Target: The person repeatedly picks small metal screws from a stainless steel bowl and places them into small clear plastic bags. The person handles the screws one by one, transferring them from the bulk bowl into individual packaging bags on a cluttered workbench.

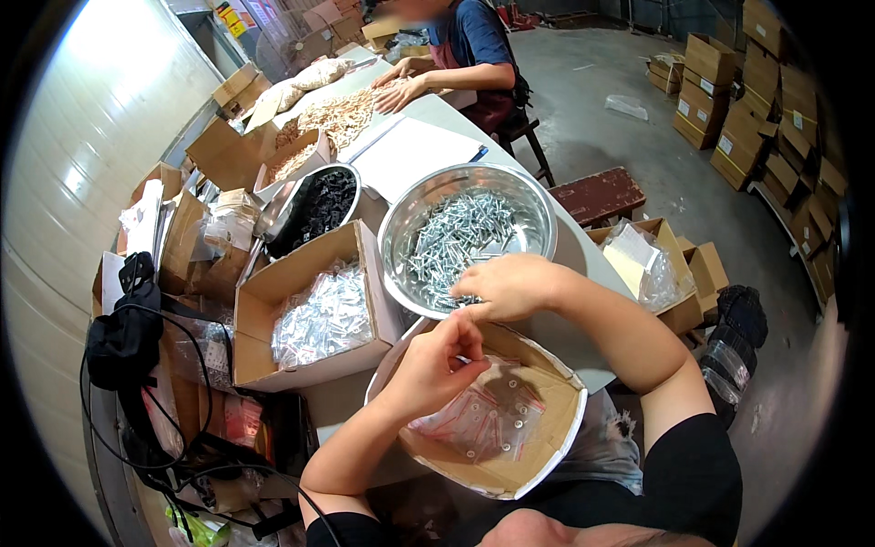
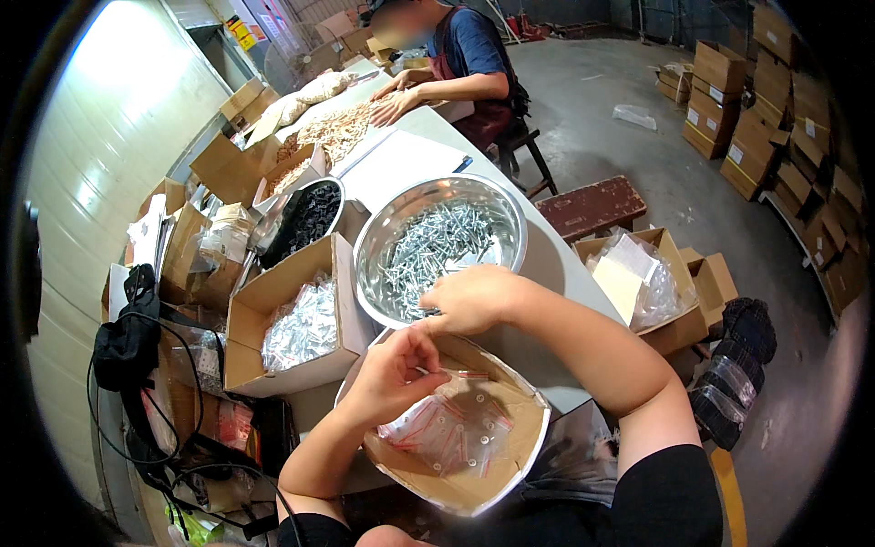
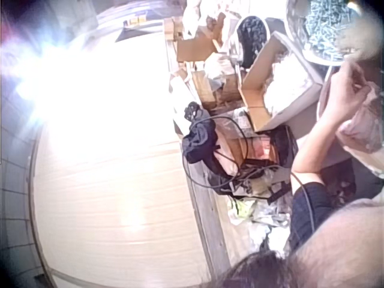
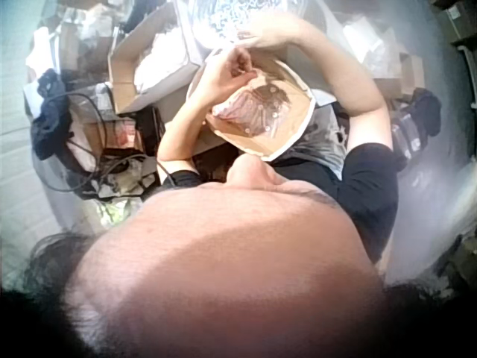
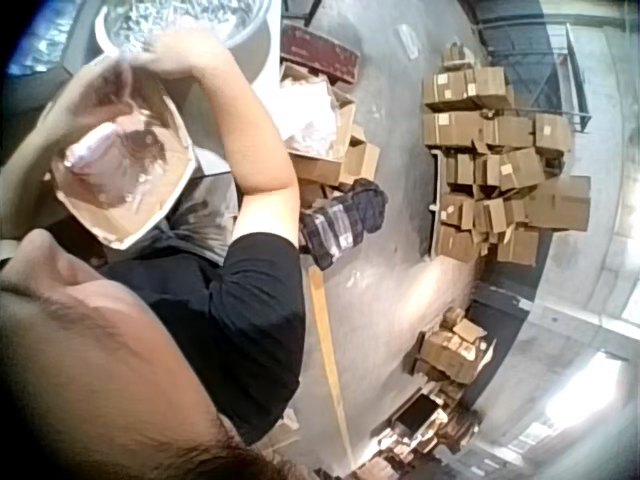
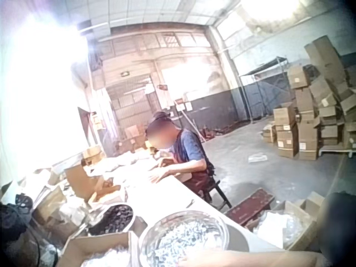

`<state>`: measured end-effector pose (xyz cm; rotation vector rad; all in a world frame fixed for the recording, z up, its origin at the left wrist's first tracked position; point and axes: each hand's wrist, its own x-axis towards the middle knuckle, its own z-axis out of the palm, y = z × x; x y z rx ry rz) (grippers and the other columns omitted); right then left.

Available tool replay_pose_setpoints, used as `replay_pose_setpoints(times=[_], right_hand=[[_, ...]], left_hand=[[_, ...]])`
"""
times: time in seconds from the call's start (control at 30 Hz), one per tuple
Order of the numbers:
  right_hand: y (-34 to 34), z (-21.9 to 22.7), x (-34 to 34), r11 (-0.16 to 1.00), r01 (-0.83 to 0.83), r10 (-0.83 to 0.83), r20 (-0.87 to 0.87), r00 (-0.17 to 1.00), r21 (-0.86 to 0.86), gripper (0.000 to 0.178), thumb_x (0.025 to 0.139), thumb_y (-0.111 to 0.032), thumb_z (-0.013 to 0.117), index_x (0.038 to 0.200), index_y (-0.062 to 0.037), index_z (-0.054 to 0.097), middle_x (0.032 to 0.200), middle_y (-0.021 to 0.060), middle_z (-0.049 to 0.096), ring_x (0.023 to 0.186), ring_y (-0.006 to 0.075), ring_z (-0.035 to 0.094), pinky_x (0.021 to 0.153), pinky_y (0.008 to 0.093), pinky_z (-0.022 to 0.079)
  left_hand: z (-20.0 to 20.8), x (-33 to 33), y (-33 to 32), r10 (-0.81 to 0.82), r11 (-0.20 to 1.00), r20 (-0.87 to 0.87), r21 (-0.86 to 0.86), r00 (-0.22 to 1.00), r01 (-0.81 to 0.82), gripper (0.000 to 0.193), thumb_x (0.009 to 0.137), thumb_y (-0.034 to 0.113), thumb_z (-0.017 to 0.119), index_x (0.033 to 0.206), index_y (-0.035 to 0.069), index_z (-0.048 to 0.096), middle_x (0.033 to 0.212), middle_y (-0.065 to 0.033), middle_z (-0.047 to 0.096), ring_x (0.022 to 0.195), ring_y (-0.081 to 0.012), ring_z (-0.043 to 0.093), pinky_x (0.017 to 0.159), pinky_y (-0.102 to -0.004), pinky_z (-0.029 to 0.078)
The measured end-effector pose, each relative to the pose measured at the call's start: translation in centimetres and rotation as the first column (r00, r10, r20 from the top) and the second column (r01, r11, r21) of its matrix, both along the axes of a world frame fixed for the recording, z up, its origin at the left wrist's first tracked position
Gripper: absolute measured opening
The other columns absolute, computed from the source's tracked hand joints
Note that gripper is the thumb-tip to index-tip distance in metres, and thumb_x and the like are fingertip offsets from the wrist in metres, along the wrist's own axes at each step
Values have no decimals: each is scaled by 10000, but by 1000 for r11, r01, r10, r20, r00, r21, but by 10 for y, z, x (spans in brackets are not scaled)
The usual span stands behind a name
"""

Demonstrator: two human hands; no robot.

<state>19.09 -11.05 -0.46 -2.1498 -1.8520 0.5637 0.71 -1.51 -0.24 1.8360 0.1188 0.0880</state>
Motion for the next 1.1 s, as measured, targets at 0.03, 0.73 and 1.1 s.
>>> replay_pose_setpoints(times=[0.03,0.73,1.1], right_hand=[[1,5,0,997,-48,47,-19,999,-60,475,927,-478,472,1133,-79,627,1137,170,604,998,354,598,869,411,471],[-3,11,32,912,296,-61,-620,782,284,152,779,-2,638,922,11,685,868,108,705,720,145,655,675,277,526],[-2,7,27,834,277,-123,-329,936,477,169,795,14,645,955,6,702,843,126,712,734,161,679,685,283,530]], left_hand=[[2,1,1,-43,999,40,22,998,42,116,818,-35,671,896,-3,592,808,-14,547,763,-68,571,670,-220,482],[-3,-2,7,24,998,156,62,988,-34,88,839,-61,639,883,-30,570,844,-84,614,723,-125,600,664,-242,500],[10,-4,7,35,956,131,283,991,-71,99,874,54,666,836,-23,618,724,-69,637,619,-106,586,559,-241,473]])
